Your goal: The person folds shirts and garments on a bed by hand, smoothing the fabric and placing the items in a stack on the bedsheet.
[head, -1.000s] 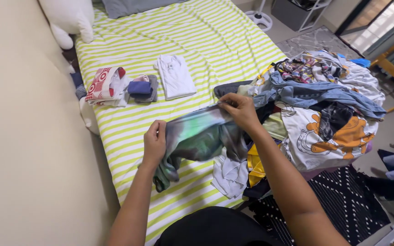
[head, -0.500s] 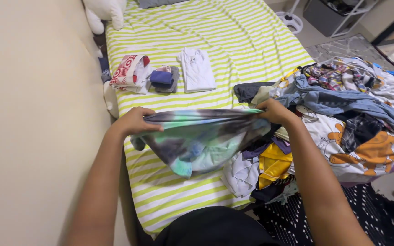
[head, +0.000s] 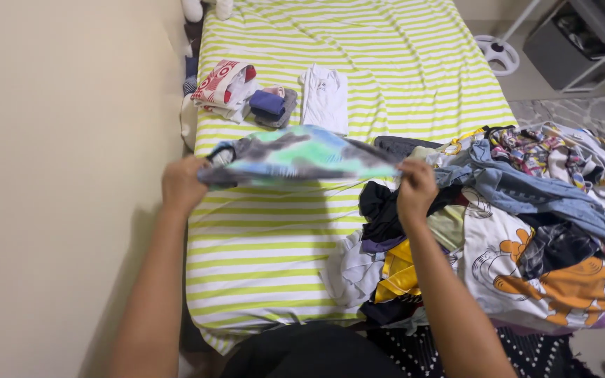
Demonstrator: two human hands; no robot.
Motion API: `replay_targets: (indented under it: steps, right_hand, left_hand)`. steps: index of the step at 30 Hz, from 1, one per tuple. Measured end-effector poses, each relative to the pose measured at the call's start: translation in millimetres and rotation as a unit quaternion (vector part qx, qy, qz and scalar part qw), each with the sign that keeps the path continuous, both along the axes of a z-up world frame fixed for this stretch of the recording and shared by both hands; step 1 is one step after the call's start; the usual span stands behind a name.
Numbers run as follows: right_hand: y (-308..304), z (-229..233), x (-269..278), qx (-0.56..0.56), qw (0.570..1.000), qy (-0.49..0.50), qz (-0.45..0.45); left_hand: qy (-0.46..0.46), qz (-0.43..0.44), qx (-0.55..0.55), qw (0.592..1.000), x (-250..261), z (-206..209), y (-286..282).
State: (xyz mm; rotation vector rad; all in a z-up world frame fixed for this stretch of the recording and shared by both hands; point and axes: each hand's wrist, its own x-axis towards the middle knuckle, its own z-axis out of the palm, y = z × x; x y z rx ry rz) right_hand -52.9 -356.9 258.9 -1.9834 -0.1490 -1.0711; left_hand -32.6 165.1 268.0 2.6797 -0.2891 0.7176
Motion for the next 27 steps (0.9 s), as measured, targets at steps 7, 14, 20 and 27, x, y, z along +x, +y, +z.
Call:
replay_targets:
  steps: [7, 14, 20, 27]
  right_hand:
    - [-24.6, -194.4, -32.2, 0.184, 0.834, 0.507, 0.117]
    - [-9.0, -222.4, -34.6, 0.263, 0.845, 0.456, 0.097]
    - [-0.2, -221.6, -40.7, 0.233, 0.798, 0.550, 0.077]
    - [-9.3, -189.0, -59.1, 0.077, 0.777, 0.607, 0.149]
  left_hand:
    - [0.402, 0.107, 0.057, 0.908, -112.1, -186.5, -31.5]
    - [0.483, 0.209, -0.064, 0.848, -136.0, -184.6, -66.7]
    - [0.487, 0.241, -0.102, 0.834, -108.7, -180.0, -84.4]
    - [0.399, 0.175, -0.360, 0.825, -54.0, -250.3, -85.2]
